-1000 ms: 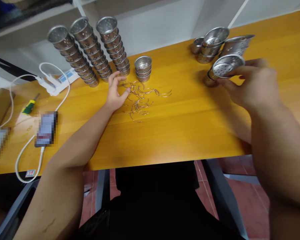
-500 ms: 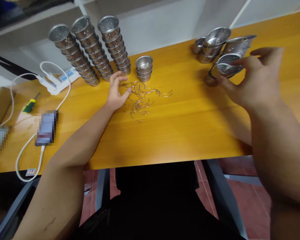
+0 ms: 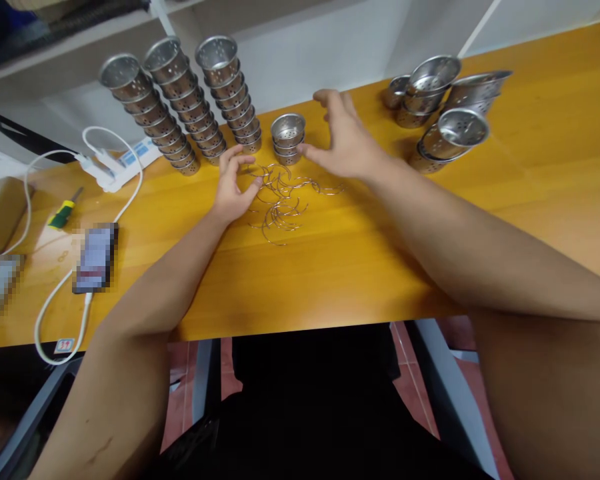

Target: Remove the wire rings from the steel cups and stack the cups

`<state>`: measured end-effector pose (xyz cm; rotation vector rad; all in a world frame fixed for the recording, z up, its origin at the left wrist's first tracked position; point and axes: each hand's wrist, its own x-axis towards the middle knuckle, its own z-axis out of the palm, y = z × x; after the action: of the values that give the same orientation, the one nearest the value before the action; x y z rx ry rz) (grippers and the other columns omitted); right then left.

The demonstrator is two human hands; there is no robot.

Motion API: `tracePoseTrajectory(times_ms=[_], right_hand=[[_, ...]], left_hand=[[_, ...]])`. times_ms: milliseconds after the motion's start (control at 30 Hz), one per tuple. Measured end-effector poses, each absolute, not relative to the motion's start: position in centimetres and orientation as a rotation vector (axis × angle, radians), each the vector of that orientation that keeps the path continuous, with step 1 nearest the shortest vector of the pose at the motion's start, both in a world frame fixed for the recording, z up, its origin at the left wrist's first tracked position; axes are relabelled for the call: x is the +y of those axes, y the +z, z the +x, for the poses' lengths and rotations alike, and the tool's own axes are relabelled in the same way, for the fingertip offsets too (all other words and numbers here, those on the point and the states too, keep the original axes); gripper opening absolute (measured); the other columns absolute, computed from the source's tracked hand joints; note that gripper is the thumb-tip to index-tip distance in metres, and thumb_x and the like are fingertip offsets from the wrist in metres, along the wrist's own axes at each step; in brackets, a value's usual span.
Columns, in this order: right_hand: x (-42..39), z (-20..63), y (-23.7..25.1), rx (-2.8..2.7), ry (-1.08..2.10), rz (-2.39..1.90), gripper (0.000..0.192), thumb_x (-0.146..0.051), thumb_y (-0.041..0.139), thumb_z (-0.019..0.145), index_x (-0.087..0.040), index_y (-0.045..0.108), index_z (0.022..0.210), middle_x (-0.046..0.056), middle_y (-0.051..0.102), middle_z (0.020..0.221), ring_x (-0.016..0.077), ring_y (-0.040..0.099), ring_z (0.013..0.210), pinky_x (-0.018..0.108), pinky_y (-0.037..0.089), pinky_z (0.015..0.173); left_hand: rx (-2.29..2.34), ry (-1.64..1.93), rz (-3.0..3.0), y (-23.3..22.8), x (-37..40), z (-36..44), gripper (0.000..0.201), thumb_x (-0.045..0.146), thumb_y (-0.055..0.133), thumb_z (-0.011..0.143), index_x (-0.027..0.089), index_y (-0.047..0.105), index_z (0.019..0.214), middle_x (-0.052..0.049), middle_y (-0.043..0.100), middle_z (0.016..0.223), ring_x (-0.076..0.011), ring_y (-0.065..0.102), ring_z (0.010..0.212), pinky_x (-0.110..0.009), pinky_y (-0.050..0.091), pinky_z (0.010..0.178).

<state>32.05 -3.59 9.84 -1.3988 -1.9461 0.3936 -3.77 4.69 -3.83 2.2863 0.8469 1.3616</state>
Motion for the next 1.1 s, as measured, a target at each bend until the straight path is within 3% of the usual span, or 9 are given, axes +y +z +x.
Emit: tracePoseTrajectory(times_ms=[100,167,267,400,600,800,900,1000,1100], right_hand=[[-1.2,29.2,10.2,-1.895,0.432,-1.494,0.109,-0.053,0.107,0.110,-0.037,0.039,0.193,0.014,0.043,0.207,0.0314,0.043,0.191,0.060,0.036,0.164],[0.1,27.9,10.4,-1.846,0.486,-1.562,0.108,-0.047,0.112,0.107,-0.035,0.042,0.189,0.011,0.047,0.206,0.0267,0.044,0.187,0.056,0.031,0.166],[1.4,26.5,10.5,-1.780,0.599,-1.601,0.080,-0.033,0.112,0.108,-0.032,0.056,0.166,0.005,0.072,0.182,0.0210,0.065,0.155,0.049,0.052,0.151],[1.8,26.0,9.9,-1.749,0.597,-1.587,0.069,-0.028,0.112,0.104,-0.035,0.054,0.140,-0.003,0.083,0.155,0.0189,0.065,0.122,0.047,0.063,0.132],[0.6,26.6,10.4,-1.701,0.563,-1.422,0.090,-0.068,0.122,0.085,-0.038,0.050,0.130,-0.004,0.080,0.153,0.0242,0.064,0.131,0.052,0.062,0.133],[-3.3,23.6,12.9,-1.756,0.882,-1.148,0.104,-0.109,0.114,0.068,-0.041,0.062,0.128,-0.005,0.085,0.145,0.0347,0.074,0.135,0.069,0.062,0.140],[-4.7,21.6,12.7,-1.821,0.931,-1.137,0.103,-0.120,0.106,0.064,-0.045,0.072,0.126,-0.003,0.089,0.141,0.0432,0.076,0.143,0.079,0.062,0.141],[-5.0,20.8,12.0,-1.833,0.943,-1.169,0.106,-0.120,0.107,0.055,-0.049,0.079,0.128,0.001,0.089,0.138,0.0528,0.074,0.149,0.087,0.067,0.125],[-4.8,21.2,11.8,-1.835,0.986,-1.181,0.110,-0.115,0.112,0.049,-0.050,0.081,0.132,0.003,0.088,0.135,0.0558,0.073,0.149,0.086,0.071,0.110]], left_hand=[[0.875,1.345,2.273,-3.2,4.0,-3.5,0.052,0.064,0.088,0.115,0.038,0.073,0.157,-0.015,0.057,0.191,-0.0431,0.056,0.186,-0.075,0.049,0.160],[0.894,1.330,2.271,-2.6,3.5,-3.3,0.052,0.065,0.088,0.115,0.038,0.073,0.156,-0.015,0.059,0.189,-0.0432,0.056,0.185,-0.076,0.051,0.159],[0.897,1.328,2.275,-2.0,2.9,-3.1,0.050,0.068,0.086,0.117,0.038,0.073,0.156,-0.014,0.062,0.186,-0.0418,0.058,0.185,-0.074,0.054,0.158],[0.911,1.320,2.256,-2.1,2.9,-2.9,0.052,0.073,0.083,0.118,0.036,0.073,0.155,-0.016,0.059,0.189,-0.0435,0.058,0.185,-0.074,0.052,0.159],[0.888,1.296,2.316,-2.5,3.5,-3.2,0.082,0.089,0.081,0.115,0.039,0.059,0.175,-0.018,0.055,0.194,-0.0450,0.055,0.190,-0.072,0.047,0.161],[0.868,1.318,2.279,-2.0,3.3,-2.7,0.122,0.097,0.096,0.101,0.044,0.035,0.192,-0.018,0.057,0.195,-0.0467,0.066,0.183,-0.068,0.057,0.155],[0.837,1.289,2.281,-1.8,3.0,-2.7,0.116,0.098,0.098,0.099,0.040,0.047,0.185,-0.015,0.073,0.178,-0.0441,0.074,0.175,-0.066,0.060,0.153],[0.871,1.254,2.229,-1.9,2.9,-2.7,0.099,0.091,0.101,0.101,0.034,0.062,0.173,-0.012,0.085,0.158,-0.0424,0.083,0.161,-0.068,0.063,0.151],[0.872,1.248,2.187,-1.9,2.8,-2.4,0.085,0.086,0.102,0.103,0.031,0.071,0.160,-0.008,0.087,0.142,-0.0408,0.088,0.151,-0.071,0.067,0.146]])
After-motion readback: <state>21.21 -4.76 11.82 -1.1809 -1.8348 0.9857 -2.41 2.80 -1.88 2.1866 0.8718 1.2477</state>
